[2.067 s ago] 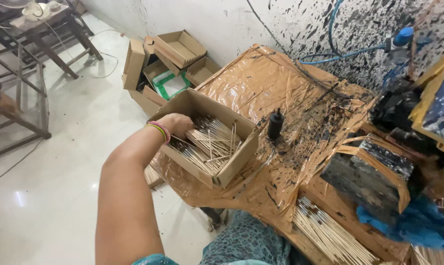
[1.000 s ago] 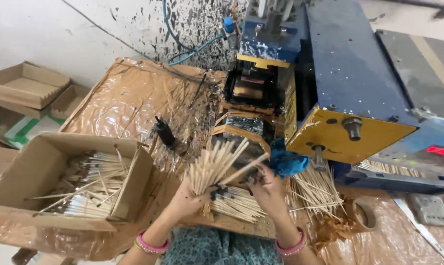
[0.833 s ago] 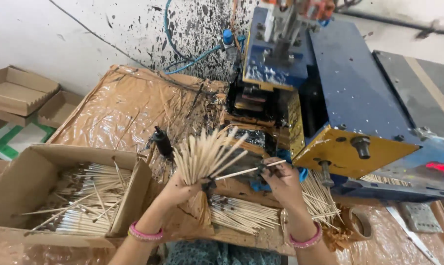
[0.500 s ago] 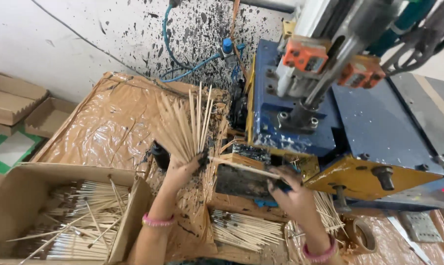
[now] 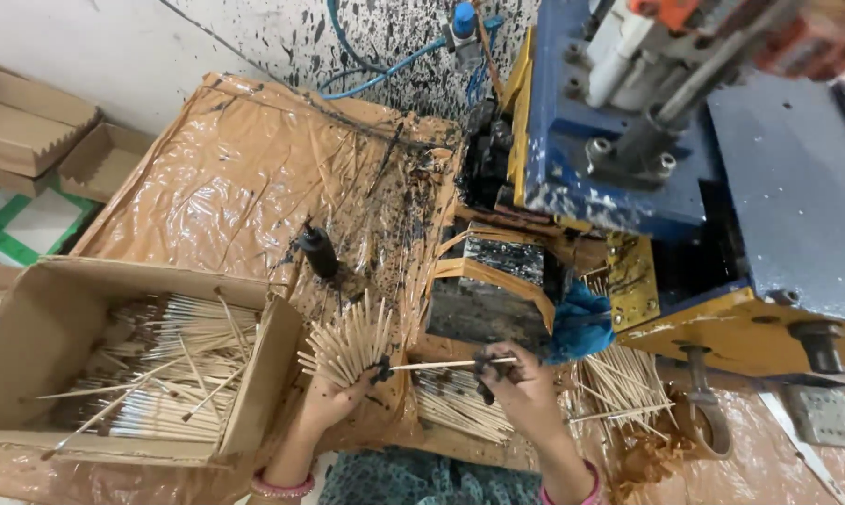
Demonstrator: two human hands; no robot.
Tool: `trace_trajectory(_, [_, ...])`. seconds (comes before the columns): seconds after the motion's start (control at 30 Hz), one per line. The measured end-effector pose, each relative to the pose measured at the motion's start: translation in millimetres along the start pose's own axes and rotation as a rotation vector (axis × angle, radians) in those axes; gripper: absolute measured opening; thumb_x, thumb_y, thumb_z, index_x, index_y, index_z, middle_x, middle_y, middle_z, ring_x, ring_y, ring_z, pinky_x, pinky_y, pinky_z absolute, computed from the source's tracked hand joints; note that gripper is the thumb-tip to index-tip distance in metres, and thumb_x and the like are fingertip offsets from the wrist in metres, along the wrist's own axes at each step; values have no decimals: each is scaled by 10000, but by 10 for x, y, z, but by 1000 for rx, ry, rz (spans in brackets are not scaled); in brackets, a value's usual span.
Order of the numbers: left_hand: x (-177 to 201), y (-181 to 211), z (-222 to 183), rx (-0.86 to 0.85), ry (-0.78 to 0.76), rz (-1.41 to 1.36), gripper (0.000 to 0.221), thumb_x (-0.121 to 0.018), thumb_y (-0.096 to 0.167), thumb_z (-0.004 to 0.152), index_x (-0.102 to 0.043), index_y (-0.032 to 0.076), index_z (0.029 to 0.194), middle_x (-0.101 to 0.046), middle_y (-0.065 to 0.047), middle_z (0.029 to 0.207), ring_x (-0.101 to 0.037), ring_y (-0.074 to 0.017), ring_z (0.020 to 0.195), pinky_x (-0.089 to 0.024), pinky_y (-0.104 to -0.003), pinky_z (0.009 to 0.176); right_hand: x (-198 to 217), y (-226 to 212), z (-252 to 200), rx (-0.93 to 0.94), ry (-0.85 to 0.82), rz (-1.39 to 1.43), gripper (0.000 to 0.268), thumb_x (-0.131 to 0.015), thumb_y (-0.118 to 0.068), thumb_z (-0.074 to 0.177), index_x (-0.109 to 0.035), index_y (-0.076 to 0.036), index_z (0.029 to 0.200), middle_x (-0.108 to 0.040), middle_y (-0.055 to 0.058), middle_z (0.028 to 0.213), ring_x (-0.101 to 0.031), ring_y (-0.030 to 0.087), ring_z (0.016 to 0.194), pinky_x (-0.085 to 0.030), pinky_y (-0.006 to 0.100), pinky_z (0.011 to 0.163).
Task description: Operating a machine to apply coating to wooden sticks, likely for incense production.
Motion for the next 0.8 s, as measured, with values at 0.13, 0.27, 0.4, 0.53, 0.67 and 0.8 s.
trace_trajectory(0.13, [-164, 936, 570, -17, 59, -176, 389, -678, -61, 843, -608, 11, 1219, -704, -46, 1024, -665, -119, 904, -544, -248, 754, 426, -563, 77, 352, 2, -211, 323, -713, 3, 899, -652, -25, 1214, -694, 42, 1104, -639, 101, 983, -533, 252, 845])
trace_trajectory(0.27, [-302, 1163, 1276, -41, 29, -218, 214, -657, -45, 925, -659, -13, 1137, -662, -29, 897, -590, -112, 719, -466, -252, 583, 332, -1328, 447, 499, -80, -244, 305, -730, -13, 945, -658, -62, 1238, -709, 68, 1136, -673, 149, 1029, -557, 279, 884])
trace_trajectory(0.4, [-518, 1404, 1738, -94, 41, -51, 77, -659, 5, 936, -715, -29, 976, -648, -24, 788, -553, -110, 654, -427, -269, 561, 66, -1510, 646, 650, 61, -1304, 358, -620, 2, 916, -692, -135, 1238, -715, 98, 1252, -595, 321, 1253, -432, 428, 1125])
trace_trajectory(0.53, [-647, 1396, 1903, -103, 26, -73, 140, -641, 27, 868, -729, -2, 973, -692, 14, 838, -600, -65, 752, -493, -258, 653, 172, -1485, 541, 540, 123, -1323, 409, -535, 23, 964, -622, -60, 1355, -614, 217, 1370, -430, 447, 1416, -375, 453, 1146])
trace_trajectory(0.67, [-727, 1146, 1897, -38, 6, -149, 140, -636, 45, 880, -718, 0, 984, -681, 30, 865, -590, -62, 775, -484, -257, 675, 107, -1636, 443, 522, 171, -1190, 483, -498, 34, 930, -567, -10, 1406, -543, 245, 1449, -413, 437, 1425, -363, 449, 1153])
trace_trajectory(0.8, [-723, 1123, 1929, -26, -8, -223, 125, -641, 53, 905, -704, -14, 990, -655, 40, 877, -560, -63, 778, -462, -261, 672, 228, -1593, 491, 399, 306, -1225, 478, -555, -22, 884, -623, -113, 1348, -567, 145, 1451, -541, 334, 1315, -474, 404, 998])
Point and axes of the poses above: each hand's wrist, its own z-axis towards the middle knuckle, its own x-axis out of the back of the hand, y = z × x, the point moved 10 cm from there along z, towards the middle knuckle
